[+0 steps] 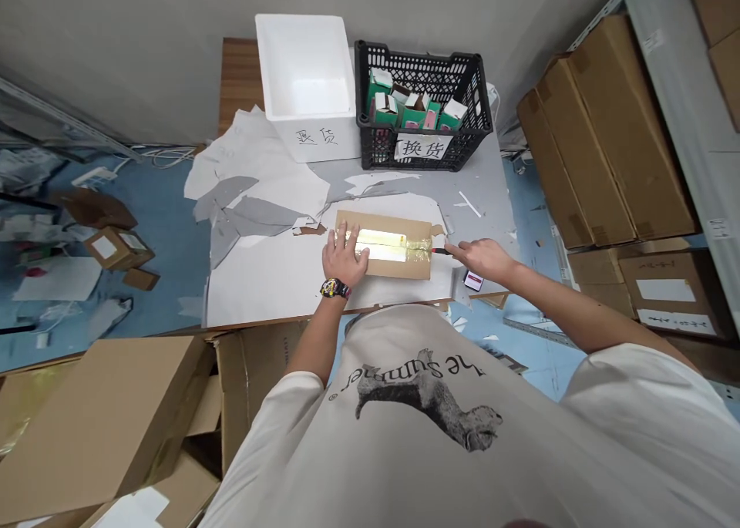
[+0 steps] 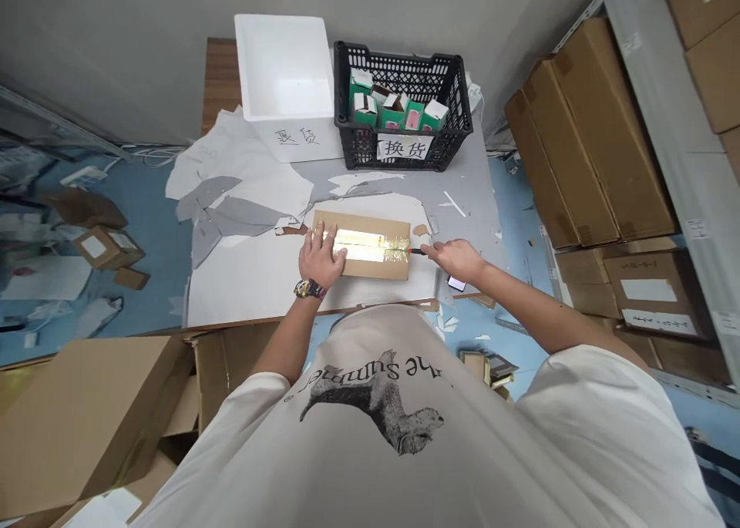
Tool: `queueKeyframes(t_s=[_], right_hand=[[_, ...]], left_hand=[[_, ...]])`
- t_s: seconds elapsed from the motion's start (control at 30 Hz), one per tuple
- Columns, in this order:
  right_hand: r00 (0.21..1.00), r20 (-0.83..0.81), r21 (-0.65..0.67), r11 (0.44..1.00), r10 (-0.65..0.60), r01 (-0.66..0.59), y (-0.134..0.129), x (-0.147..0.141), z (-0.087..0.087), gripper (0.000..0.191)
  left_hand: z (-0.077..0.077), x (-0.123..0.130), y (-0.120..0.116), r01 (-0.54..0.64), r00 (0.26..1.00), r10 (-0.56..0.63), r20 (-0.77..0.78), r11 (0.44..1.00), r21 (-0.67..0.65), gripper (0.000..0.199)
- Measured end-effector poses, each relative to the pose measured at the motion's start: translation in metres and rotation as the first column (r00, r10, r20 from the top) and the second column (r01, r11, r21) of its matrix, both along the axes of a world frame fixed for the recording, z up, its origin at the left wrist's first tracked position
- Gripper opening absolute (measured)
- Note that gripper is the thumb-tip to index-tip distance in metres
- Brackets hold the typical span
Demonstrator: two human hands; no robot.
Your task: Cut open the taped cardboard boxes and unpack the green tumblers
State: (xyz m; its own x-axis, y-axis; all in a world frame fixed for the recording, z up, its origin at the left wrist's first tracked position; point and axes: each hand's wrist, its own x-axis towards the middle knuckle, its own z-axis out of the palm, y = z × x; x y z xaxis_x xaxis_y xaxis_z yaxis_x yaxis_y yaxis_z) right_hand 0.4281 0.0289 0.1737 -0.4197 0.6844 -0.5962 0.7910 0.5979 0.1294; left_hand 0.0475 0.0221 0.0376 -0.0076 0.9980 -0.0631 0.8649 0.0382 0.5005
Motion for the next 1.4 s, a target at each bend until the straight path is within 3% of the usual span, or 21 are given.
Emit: queueKeyframes(t_s=[0.2, 0.37, 0.83, 1.1, 1.27, 1.33, 1.4], right_hand=[[0.999, -0.040, -0.009, 1.000, -0.007, 0.007, -0.008, 0.020, -0.008, 0.047], [0.997, -0.056, -0.022, 0.999, -0.047, 0.046, -0.012, 0.034, -0.009, 0.047], [0.994, -0.105, -0.014, 1.000, 0.022, -0.023, -0.002, 0.042, -0.012, 0.059], [0.987, -0.156, 0.014, 0.999, 0.045, -0.044, -0.008, 0.054, -0.027, 0.058], [0.978, -0.203, 0.042, 0.997, -0.051, 0.061, -0.019, 0.072, -0.035, 0.048], [0.953, -0.259, 0.051, 0.983, -0.156, 0.175, -0.025, 0.081, -0.043, 0.048], [0.891, -0.345, 0.046, 0.943, -0.294, 0.329, -0.029, 0.086, -0.055, 0.050]], left_hand=[[0.000, 0.000, 0.001, -0.049, 0.991, 0.049, 0.125, 0.999, -0.005, 0.082], [-0.001, -0.003, 0.003, -0.041, 0.996, 0.043, 0.074, 0.999, -0.022, 0.083], [-0.001, -0.006, 0.004, -0.034, 0.998, 0.031, -0.061, 0.998, -0.055, 0.084], [0.004, -0.001, -0.003, -0.103, 0.995, 0.102, -0.020, 0.992, -0.077, 0.084], [0.009, 0.006, -0.010, -0.128, 0.990, 0.125, -0.067, 0.991, -0.044, 0.079], [0.013, 0.013, -0.012, -0.127, 0.986, 0.125, -0.107, 0.992, -0.007, 0.075], [0.018, 0.025, -0.012, -0.018, 0.996, 0.018, -0.091, 1.000, 0.000, 0.071]])
